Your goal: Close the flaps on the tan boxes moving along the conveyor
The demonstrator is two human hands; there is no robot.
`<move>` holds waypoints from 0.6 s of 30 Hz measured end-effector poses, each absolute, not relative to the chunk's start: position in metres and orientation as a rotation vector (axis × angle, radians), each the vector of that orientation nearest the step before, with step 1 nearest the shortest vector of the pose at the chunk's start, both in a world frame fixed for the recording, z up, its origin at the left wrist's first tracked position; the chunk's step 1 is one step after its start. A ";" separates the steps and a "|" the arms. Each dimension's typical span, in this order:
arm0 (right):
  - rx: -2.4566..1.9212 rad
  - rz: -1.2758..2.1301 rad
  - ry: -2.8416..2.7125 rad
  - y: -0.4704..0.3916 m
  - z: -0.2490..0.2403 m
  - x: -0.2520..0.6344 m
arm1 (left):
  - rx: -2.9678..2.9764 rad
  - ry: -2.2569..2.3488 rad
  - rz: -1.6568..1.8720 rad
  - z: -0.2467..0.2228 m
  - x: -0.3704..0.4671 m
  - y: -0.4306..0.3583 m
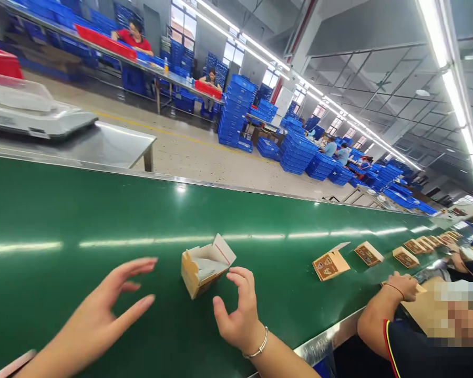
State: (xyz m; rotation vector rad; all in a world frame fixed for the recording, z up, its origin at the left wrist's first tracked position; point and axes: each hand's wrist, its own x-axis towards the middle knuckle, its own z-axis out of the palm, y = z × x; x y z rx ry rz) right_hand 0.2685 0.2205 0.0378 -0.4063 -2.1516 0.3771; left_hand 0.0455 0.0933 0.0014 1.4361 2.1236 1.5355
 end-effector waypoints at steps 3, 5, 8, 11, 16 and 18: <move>-0.509 0.262 -2.197 0.220 0.018 0.262 | 1.516 1.902 1.616 0.006 0.039 0.147; -0.565 0.191 -2.203 0.227 0.006 0.258 | 1.652 1.682 1.532 0.001 0.040 0.180; -0.644 0.208 -2.252 0.246 0.004 0.258 | 1.835 1.558 1.478 -0.015 0.049 0.205; -0.703 0.367 -2.417 0.266 0.020 0.261 | 2.168 1.629 1.557 -0.026 0.060 0.206; -0.686 0.558 -2.659 0.288 0.042 0.262 | 2.591 1.728 1.670 -0.020 0.076 0.203; -0.590 0.564 -2.714 0.293 0.040 0.263 | 2.613 1.738 1.693 -0.012 0.083 0.205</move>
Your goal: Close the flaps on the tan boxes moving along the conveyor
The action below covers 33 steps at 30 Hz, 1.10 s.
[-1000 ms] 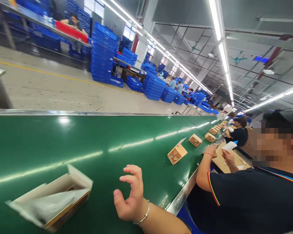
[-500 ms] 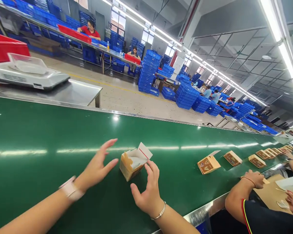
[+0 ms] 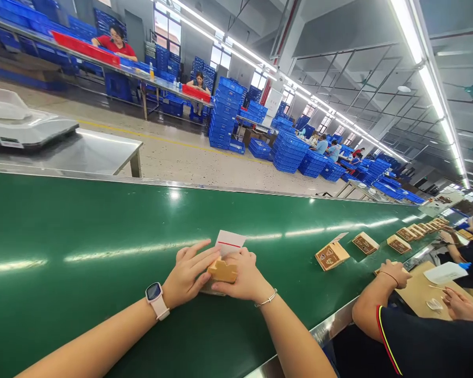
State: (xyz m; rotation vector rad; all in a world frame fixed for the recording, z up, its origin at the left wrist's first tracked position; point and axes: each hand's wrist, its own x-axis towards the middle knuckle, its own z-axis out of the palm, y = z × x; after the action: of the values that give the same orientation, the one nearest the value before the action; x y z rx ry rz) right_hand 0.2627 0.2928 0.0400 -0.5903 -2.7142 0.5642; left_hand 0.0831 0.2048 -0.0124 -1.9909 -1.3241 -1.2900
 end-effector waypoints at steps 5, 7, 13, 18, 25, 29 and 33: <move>-0.334 0.601 -2.324 0.287 0.019 0.271 | -2.000 -1.354 -1.325 0.009 0.105 0.207; -0.398 0.597 -2.105 0.279 0.009 0.273 | -2.027 -1.441 -1.444 0.014 0.115 0.207; -0.975 1.043 -1.415 0.270 0.000 0.272 | -1.690 -2.325 -2.358 0.016 0.136 0.225; -1.106 1.646 -1.171 0.288 0.021 0.279 | -1.599 -2.611 -2.774 0.022 0.148 0.247; -1.179 1.734 -1.117 0.305 0.029 0.290 | -1.624 -2.846 -3.036 0.033 0.168 0.261; -1.228 1.703 -1.107 0.315 0.027 0.291 | -1.532 -2.910 -2.971 0.038 0.175 0.269; -1.244 1.622 -1.112 0.325 0.028 0.295 | -1.368 -2.856 -2.828 0.051 0.167 0.259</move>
State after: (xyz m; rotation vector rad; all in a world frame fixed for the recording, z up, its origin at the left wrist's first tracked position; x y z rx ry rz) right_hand 0.2952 0.3250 0.0285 -1.2435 -1.1124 1.6218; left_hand 0.1674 0.2591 0.0507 -1.3685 -2.8565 -2.8277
